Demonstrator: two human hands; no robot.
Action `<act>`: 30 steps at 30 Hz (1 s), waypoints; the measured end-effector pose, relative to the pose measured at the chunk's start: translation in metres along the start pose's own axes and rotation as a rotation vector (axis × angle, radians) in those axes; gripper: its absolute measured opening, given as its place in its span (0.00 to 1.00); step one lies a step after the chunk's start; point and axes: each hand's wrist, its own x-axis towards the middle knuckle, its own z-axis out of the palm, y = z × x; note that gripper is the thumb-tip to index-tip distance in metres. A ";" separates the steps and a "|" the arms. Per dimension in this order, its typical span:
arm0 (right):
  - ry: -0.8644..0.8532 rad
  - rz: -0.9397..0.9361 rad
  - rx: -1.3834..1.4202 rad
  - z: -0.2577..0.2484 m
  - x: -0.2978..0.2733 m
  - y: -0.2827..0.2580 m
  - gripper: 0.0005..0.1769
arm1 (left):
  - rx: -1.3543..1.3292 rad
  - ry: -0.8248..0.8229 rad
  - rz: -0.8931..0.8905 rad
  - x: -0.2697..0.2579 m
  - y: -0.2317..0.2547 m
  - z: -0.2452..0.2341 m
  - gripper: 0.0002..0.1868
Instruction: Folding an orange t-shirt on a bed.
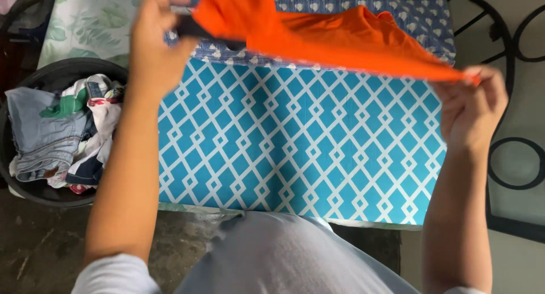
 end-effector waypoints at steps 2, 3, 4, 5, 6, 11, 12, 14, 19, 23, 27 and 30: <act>-0.017 0.048 -0.022 -0.045 -0.039 0.038 0.09 | -0.033 -0.083 -0.199 -0.052 -0.021 0.010 0.19; -0.040 0.090 -0.039 -0.066 -0.058 0.057 0.11 | -0.063 -0.166 -0.390 -0.077 -0.031 0.014 0.19; -0.037 0.096 -0.039 -0.065 -0.077 0.066 0.11 | -0.062 -0.170 -0.396 -0.105 -0.040 0.022 0.19; -0.031 0.206 -0.052 -0.063 -0.096 0.074 0.12 | 0.077 -0.242 -0.350 -0.133 -0.048 0.030 0.17; -0.026 0.316 -0.065 -0.061 -0.115 0.083 0.14 | 0.215 -0.313 -0.301 -0.161 -0.056 0.038 0.14; 0.076 0.631 -0.491 -0.064 -0.179 0.117 0.10 | 0.292 -0.482 -0.231 -0.233 -0.054 0.051 0.11; 0.085 0.746 -0.720 -0.064 -0.187 0.119 0.15 | 0.307 -0.509 -0.222 -0.238 -0.049 0.050 0.10; 0.078 0.775 -0.737 -0.058 -0.185 0.107 0.16 | 0.266 -0.596 -0.317 -0.230 -0.050 0.043 0.10; -0.198 1.032 -1.233 -0.029 -0.140 0.083 0.17 | 0.022 -0.668 -0.628 -0.215 -0.072 0.038 0.09; -0.226 0.671 -1.465 -0.024 -0.093 0.098 0.17 | 0.167 -0.338 -0.671 -0.187 -0.113 0.059 0.08; -0.068 0.552 -1.379 -0.019 -0.028 0.150 0.20 | 0.350 -0.198 -0.745 -0.166 -0.182 0.099 0.15; -0.016 0.631 -1.436 -0.014 0.004 0.185 0.23 | 0.413 -0.189 -0.715 -0.139 -0.200 0.126 0.20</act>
